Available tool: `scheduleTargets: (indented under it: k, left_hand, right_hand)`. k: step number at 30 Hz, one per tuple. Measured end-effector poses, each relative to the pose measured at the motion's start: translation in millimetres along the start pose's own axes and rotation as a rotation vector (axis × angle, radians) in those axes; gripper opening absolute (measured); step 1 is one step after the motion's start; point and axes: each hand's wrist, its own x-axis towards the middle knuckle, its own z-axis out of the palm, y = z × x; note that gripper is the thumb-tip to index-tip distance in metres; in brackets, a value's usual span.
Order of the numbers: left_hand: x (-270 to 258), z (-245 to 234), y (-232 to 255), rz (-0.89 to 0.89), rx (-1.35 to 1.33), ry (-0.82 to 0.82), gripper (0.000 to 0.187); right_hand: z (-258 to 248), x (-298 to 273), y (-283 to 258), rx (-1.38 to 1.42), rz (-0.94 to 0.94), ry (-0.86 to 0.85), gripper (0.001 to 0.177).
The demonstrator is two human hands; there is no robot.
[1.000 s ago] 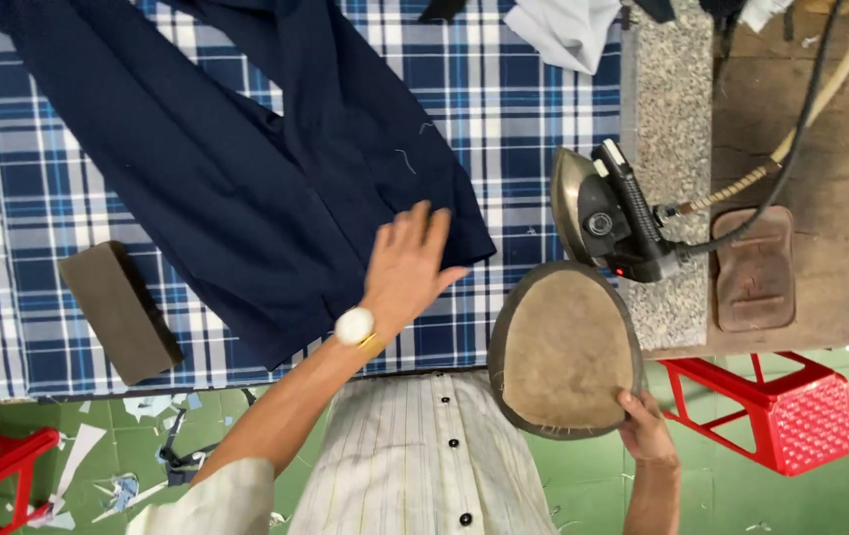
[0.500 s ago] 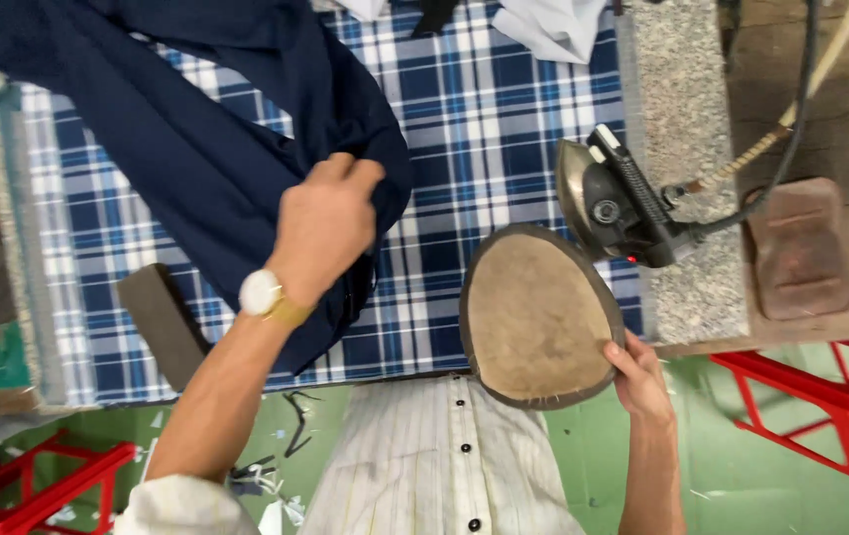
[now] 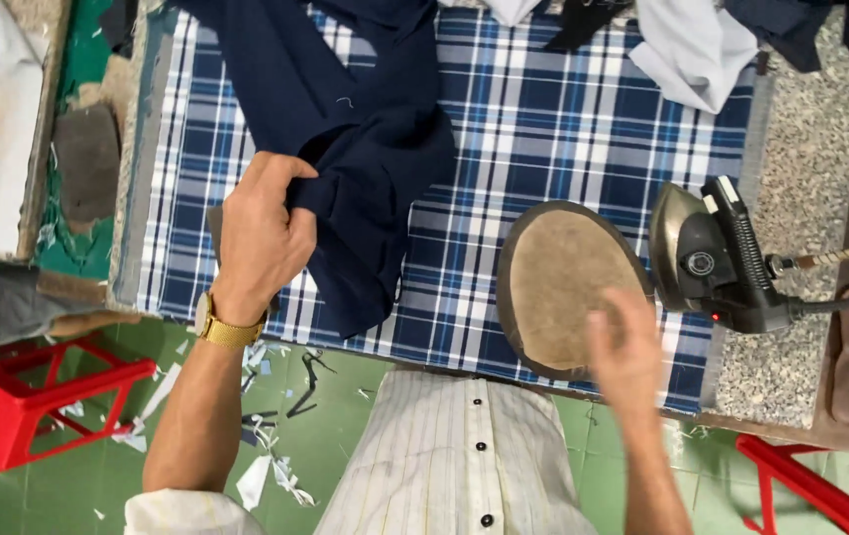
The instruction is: The person irons a pair of dark trousers on a plaid-covered table. They repeatedly place a white cloth over the trousers and press with an iron, using a small rectangular block to press seams. The person folds the trousers and lifts them from the table.
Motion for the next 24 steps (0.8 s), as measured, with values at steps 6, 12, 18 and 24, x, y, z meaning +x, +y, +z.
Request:
scheduleTargets:
  k: [6,12,18,24]
  left_hand:
    - [4.7,-39.2,31.5,0.031,0.058,0.09,0.034]
    - [13.4,-110.7,95.6,0.138,0.218,0.224,0.011]
    - [-13.9,-163.5,131.7,0.146,0.328,0.307,0.015]
    - [-223.7,-228.2,-39.7,-0.066,0.03,0.185,0.025]
  right_hand:
    - [119.3,3.3,-90.0,0.381,0.316,-1.1,0.071]
    - [206.9,1.8,-170.0,0.187,0.289,-1.353,0.123]
    - [240.3,-9.3,-185.8,0.791,0.522,-1.066,0.085]
    - [231.0,-2.8,-139.8,1.134,0.888,-0.519,0.026]
